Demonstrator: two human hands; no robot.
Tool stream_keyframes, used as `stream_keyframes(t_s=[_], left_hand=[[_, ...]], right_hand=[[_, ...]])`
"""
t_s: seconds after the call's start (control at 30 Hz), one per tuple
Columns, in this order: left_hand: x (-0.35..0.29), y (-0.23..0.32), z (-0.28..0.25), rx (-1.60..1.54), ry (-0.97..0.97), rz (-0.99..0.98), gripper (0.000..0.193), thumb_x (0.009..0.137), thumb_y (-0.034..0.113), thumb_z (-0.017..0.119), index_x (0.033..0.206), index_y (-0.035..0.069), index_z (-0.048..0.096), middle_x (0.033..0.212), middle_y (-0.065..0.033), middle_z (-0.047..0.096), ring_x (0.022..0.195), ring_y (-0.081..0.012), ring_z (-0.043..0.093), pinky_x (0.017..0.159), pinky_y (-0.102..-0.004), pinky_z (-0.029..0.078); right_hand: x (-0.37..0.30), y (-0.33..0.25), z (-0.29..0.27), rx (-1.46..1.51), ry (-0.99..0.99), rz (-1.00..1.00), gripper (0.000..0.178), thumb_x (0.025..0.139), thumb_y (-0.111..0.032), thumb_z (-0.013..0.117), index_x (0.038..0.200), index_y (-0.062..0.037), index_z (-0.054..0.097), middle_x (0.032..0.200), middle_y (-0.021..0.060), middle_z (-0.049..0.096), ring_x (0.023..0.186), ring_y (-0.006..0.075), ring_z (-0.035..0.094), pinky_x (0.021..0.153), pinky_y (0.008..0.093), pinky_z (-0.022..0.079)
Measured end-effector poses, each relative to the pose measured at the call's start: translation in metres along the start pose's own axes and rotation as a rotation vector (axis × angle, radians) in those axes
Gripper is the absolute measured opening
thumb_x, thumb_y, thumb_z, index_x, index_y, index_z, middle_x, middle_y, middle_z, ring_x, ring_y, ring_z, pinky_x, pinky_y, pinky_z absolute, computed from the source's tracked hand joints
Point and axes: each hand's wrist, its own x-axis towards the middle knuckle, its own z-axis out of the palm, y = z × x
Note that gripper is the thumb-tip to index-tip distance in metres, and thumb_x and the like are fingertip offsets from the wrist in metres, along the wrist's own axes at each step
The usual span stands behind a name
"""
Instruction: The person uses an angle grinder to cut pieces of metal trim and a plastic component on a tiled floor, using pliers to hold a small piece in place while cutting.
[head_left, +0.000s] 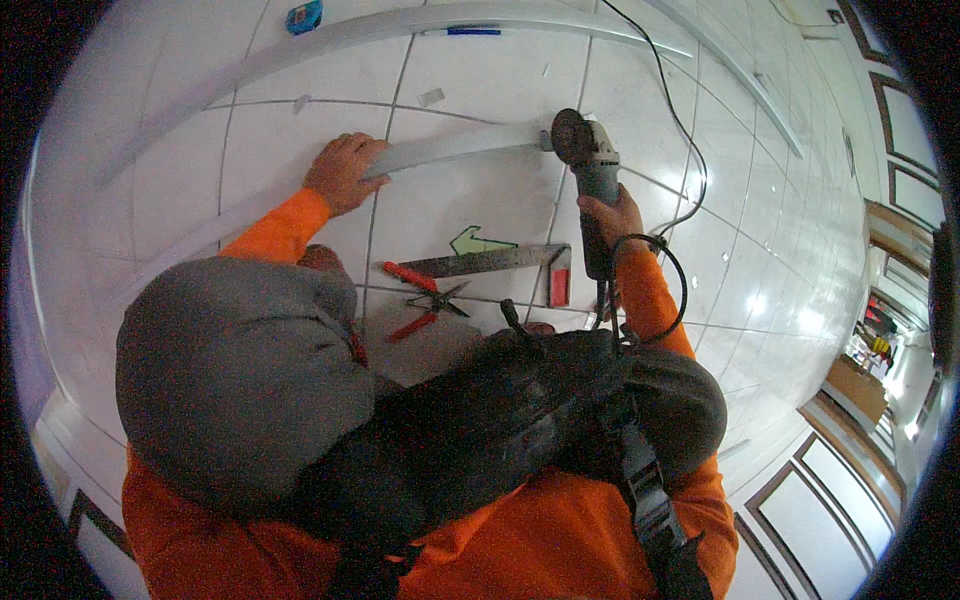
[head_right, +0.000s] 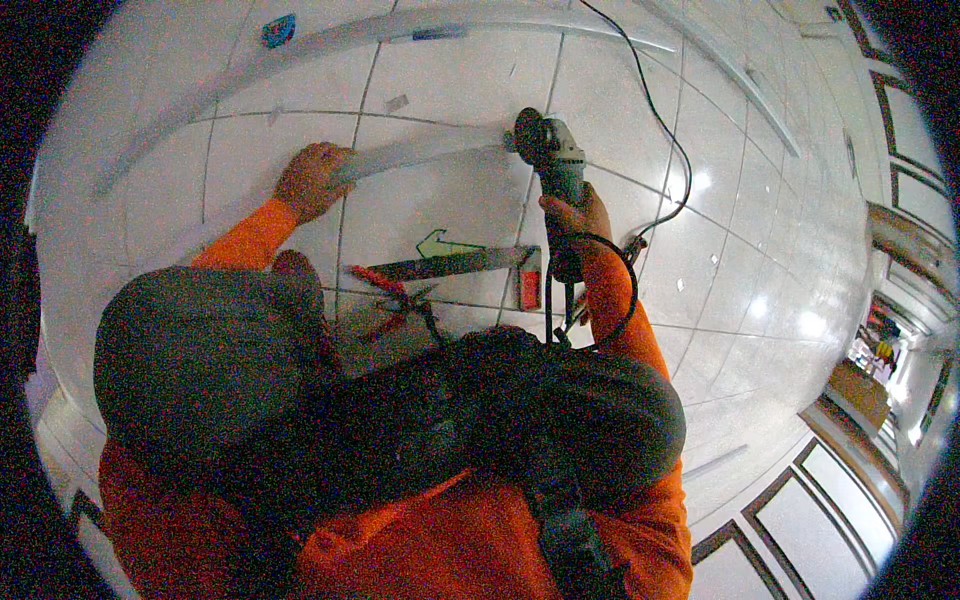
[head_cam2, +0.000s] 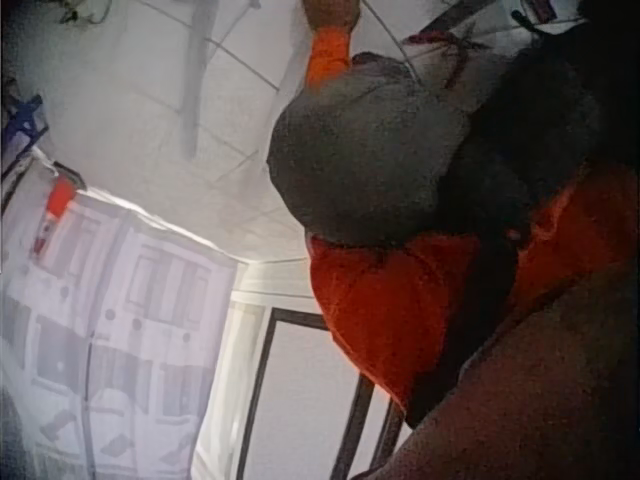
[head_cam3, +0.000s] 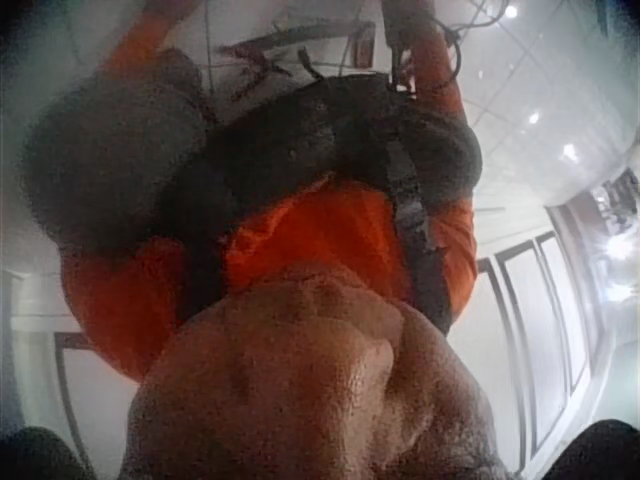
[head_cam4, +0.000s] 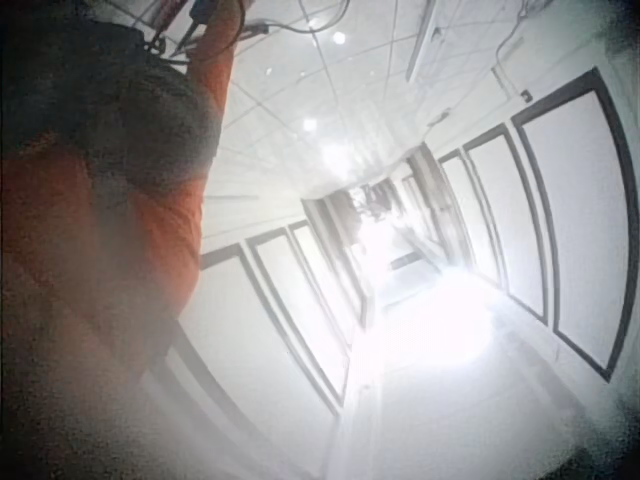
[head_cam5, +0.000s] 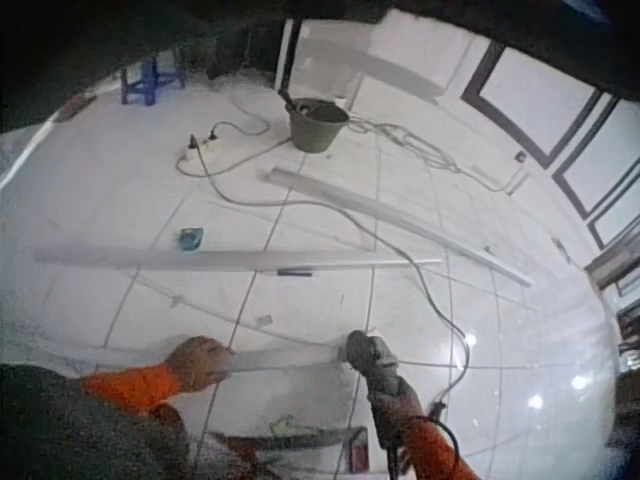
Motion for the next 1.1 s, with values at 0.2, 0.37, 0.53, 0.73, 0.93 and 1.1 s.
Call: stream_keyframes(t_s=[0.2, 0.37, 0.53, 0.73, 0.93, 1.1], left_hand=[[-0.006, -0.068, -0.039, 0.018, 0.094, -0.153, 0.051, 0.079, 0.025, 0.074, 0.124, 0.008, 0.056, 0.124, -0.0152, 0.058, 0.113, -0.0352, 0.055, 0.100, -0.0451, 0.043], [-0.025, -0.103, -0.057, 0.239, 0.159, -0.240, 0.056, 0.079, 0.021, 0.074, 0.129, 0.007, 0.051, 0.126, -0.0163, 0.057, 0.117, -0.0362, 0.053, 0.103, -0.0446, 0.041], [0.002, -0.081, -0.090, 0.298, 0.231, -0.054, 0.055, 0.082, 0.023, 0.073, 0.130, 0.009, 0.051, 0.126, -0.0154, 0.057, 0.118, -0.0355, 0.053, 0.103, -0.0440, 0.041], [0.116, -0.016, -0.171, 0.376, -0.209, 0.090, 0.033, 0.089, 0.021, 0.062, 0.121, 0.011, 0.061, 0.129, -0.0142, 0.060, 0.126, -0.0330, 0.051, 0.110, -0.0435, 0.037], [0.251, 0.132, -0.177, 0.600, -0.315, 0.638, 0.018, 0.082, 0.023, 0.061, 0.093, 0.010, 0.066, 0.089, -0.0137, 0.067, 0.085, -0.0350, 0.064, 0.073, -0.0485, 0.050], [0.313, 0.164, -0.064, 0.430, -0.134, 0.991, 0.020, 0.080, 0.018, 0.061, 0.098, 0.011, 0.066, 0.102, -0.0137, 0.067, 0.098, -0.0343, 0.063, 0.081, -0.0451, 0.051]], right_hand=[[-0.026, 0.003, -0.031, 0.616, 0.015, -0.067, 0.036, 0.081, -0.021, 0.077, 0.109, -0.0045, 0.061, 0.079, 0.0036, 0.064, 0.063, 0.0145, 0.060, 0.054, 0.0297, 0.050], [-0.037, 0.031, -0.063, 0.586, 0.226, 0.074, 0.039, 0.079, -0.025, 0.078, 0.108, -0.0041, 0.063, 0.083, 0.0038, 0.065, 0.065, 0.0143, 0.059, 0.057, 0.0288, 0.048], [-0.068, 0.056, -0.085, 0.650, 0.412, 0.147, 0.036, 0.081, -0.027, 0.076, 0.107, -0.0043, 0.064, 0.082, 0.0033, 0.064, 0.067, 0.0137, 0.059, 0.059, 0.0292, 0.049], [-0.085, 0.086, -0.083, 0.757, 0.433, 0.233, 0.033, 0.081, -0.033, 0.073, 0.097, -0.0063, 0.064, 0.078, 0.0012, 0.060, 0.066, 0.0130, 0.055, 0.058, 0.0284, 0.046], [-0.108, 0.105, -0.082, 0.878, 0.495, 0.333, 0.034, 0.080, -0.036, 0.073, 0.091, -0.0055, 0.062, 0.074, 0.0073, 0.061, 0.061, 0.0189, 0.058, 0.055, 0.0325, 0.047], [-0.119, 0.104, -0.074, 0.973, 0.579, 0.317, 0.035, 0.082, -0.034, 0.072, 0.094, -0.0048, 0.058, 0.072, 0.0076, 0.062, 0.057, 0.0198, 0.059, 0.051, 0.0324, 0.048]])
